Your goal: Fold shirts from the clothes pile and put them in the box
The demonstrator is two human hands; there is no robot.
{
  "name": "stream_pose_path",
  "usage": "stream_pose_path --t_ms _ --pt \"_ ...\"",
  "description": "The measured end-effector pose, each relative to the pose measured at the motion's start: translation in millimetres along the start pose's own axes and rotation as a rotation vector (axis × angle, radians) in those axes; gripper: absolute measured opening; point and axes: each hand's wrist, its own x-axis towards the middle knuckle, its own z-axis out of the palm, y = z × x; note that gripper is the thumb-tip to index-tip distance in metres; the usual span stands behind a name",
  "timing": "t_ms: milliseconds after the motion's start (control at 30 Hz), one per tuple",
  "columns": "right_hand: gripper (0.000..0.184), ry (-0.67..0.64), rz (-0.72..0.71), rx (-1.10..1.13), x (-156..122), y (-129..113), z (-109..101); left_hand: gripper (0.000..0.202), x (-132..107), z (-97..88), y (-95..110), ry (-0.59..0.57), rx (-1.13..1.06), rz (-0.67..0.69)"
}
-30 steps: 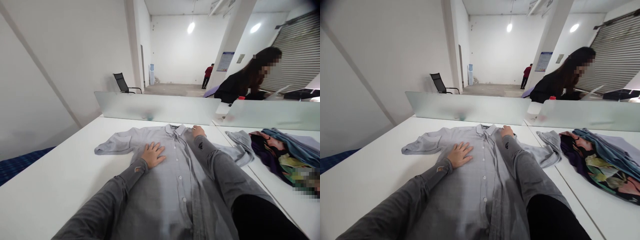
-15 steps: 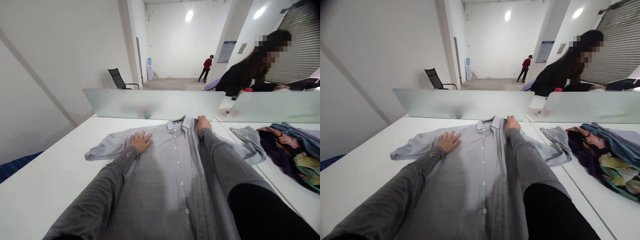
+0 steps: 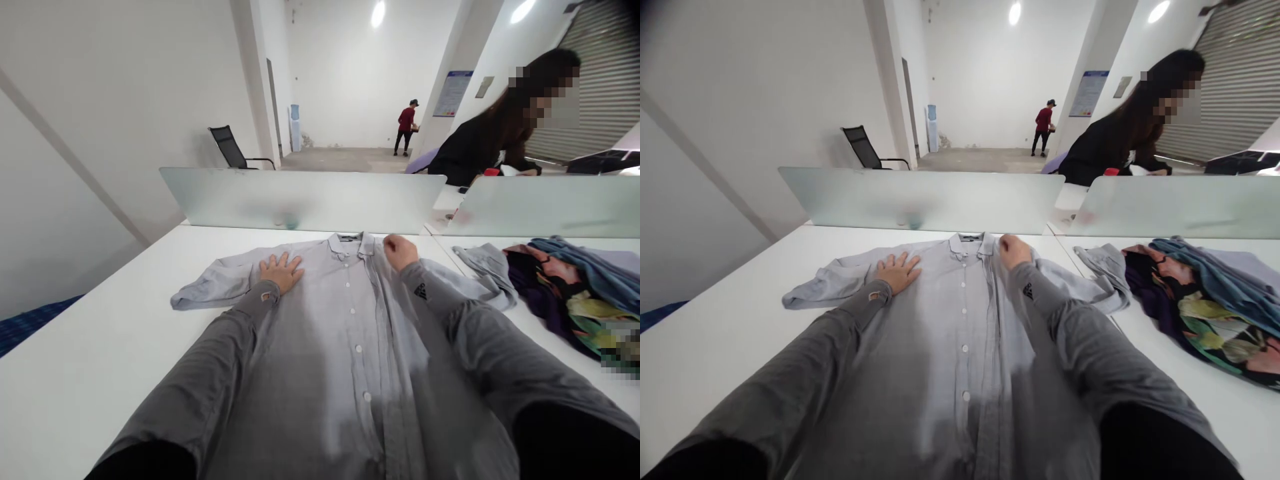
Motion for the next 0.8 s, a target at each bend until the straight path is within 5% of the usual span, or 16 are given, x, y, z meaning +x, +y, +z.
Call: stream_pose_path --t_ms 133,200,367,567,700,800 --pt "0.015 -0.399 -0.326 0.184 -79.5 -24.5 -18.2 0.049 -17.3 -17.3 26.6 0.219 0.042 0.1" --pt "0.013 -0.492 -0.398 0.206 -106.7 -25.4 -22.9 0.044 -30.7 -22.6 48.1 0.22 -0.006 0.228" --pt "0.012 -0.438 -0.336 0.095 -121.3 -15.7 -28.2 0.042 -70.3 -17.3 96.3 0.089 -0.09 0.433" --pt "0.017 -0.329 -0.317 0.1 -141.3 -19.8 -37.6 0.03 -119.2 -29.7 108.7 0.088 -0.259 0.446" --pt "0.016 -0.349 -0.308 0.228 -182.8 -24.3 -68.3 0.024 -168.0 -43.6 120.1 0.075 -0.488 0.588" --pt "0.016 -0.474 -0.281 0.38 -224.6 -30.2 -97.8 0.019 -205.0 -48.1 130.3 0.034 -0.455 0.759"
